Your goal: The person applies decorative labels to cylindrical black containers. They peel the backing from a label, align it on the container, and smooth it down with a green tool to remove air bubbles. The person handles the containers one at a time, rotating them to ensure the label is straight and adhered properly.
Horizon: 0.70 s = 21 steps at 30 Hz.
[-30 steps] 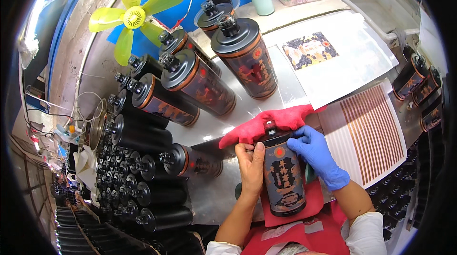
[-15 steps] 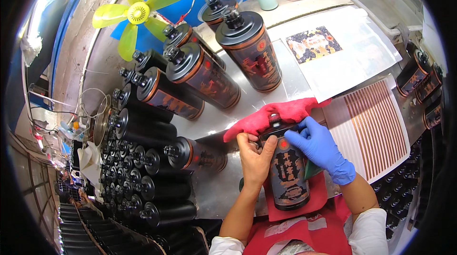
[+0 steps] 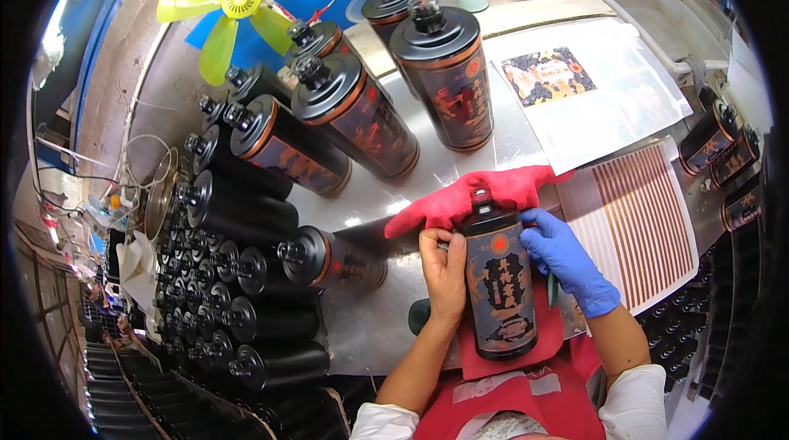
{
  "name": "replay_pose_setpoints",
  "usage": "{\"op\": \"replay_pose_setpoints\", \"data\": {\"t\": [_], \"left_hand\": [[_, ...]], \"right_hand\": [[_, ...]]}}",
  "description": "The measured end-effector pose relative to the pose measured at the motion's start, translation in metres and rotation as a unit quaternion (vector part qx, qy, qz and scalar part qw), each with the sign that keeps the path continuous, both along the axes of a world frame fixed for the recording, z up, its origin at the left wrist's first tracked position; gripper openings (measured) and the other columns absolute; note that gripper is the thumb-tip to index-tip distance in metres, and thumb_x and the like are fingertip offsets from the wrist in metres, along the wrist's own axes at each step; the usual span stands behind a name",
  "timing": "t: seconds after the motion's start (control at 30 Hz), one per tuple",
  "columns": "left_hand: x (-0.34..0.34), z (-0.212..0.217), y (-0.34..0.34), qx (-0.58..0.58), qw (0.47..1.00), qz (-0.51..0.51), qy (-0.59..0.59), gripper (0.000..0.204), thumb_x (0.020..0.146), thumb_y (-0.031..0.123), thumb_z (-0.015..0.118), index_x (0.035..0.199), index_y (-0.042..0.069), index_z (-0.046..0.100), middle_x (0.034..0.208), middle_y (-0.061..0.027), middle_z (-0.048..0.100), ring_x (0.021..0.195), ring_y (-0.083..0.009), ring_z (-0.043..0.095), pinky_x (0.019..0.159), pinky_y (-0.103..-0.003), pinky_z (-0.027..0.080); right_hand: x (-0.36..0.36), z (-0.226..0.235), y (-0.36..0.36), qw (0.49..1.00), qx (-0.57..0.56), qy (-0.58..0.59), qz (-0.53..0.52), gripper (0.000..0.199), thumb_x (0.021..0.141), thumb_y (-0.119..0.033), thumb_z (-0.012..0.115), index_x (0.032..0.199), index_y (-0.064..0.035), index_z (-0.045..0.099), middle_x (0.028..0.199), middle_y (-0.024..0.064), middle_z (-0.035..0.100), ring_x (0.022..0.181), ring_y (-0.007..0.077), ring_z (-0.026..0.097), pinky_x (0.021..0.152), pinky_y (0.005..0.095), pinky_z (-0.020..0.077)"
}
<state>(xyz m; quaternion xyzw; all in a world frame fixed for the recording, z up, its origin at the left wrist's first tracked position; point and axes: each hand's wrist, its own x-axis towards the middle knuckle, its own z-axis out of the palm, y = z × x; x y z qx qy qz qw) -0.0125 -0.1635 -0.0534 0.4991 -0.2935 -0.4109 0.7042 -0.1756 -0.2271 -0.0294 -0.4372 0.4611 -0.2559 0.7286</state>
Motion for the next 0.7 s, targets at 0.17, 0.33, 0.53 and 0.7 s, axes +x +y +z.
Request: {"op": "replay_pose_setpoints", "data": {"t": [0.17, 0.33, 0.53, 0.7], "left_hand": [[0.011, -0.025, 0.004, -0.017, 0.997, -0.013, 0.073, 0.018, 0.096, 0.017, 0.056, 0.101, 0.008, 0.041, 0.079, 0.0010, 0.051, 0.067, -0.0017, 0.044, 0.055, -0.019, 0.034], [0.012, -0.010, 0.011, 0.049, 0.995, -0.078, 0.027, 0.029, 0.095, 0.020, 0.057, 0.109, 0.007, 0.036, 0.084, -0.0015, 0.051, 0.070, -0.0046, 0.048, 0.062, -0.018, 0.041], [-0.002, 0.024, 0.054, 0.008, 0.961, -0.238, 0.143, 0.089, 0.088, 0.007, 0.062, 0.148, 0.005, -0.003, 0.144, -0.0167, 0.028, 0.129, -0.0230, 0.037, 0.108, -0.037, 0.028], [-0.015, 0.040, 0.062, -0.040, 0.964, -0.250, 0.080, 0.092, 0.090, 0.000, 0.055, 0.146, 0.005, -0.018, 0.153, -0.0166, 0.010, 0.139, -0.0223, 0.020, 0.112, -0.035, 0.017]], "right_hand": [[-0.006, 0.004, -0.001, 1.000, 0.004, -0.019, 0.021, 0.031, 0.093, -0.031, 0.056, 0.111, -0.0051, 0.059, 0.075, -0.0027, 0.055, 0.052, 0.0028, 0.043, 0.046, 0.0169, 0.0350], [-0.011, 0.011, 0.019, 0.992, 0.000, 0.065, 0.105, 0.037, 0.097, -0.029, 0.048, 0.125, -0.0062, 0.056, 0.074, -0.0006, 0.056, 0.050, 0.0041, 0.043, 0.045, 0.0177, 0.0344], [-0.035, 0.010, 0.040, 0.985, -0.009, 0.123, 0.117, 0.041, 0.100, -0.039, 0.038, 0.114, -0.0096, 0.062, 0.063, 0.0010, 0.053, 0.049, 0.0064, 0.043, 0.048, 0.0211, 0.0369], [-0.023, 0.014, 0.054, 0.990, 0.108, 0.083, -0.032, 0.049, 0.098, -0.049, 0.039, 0.096, -0.0075, 0.064, 0.071, -0.0028, 0.058, 0.059, 0.0060, 0.049, 0.051, 0.0209, 0.0370]]}}
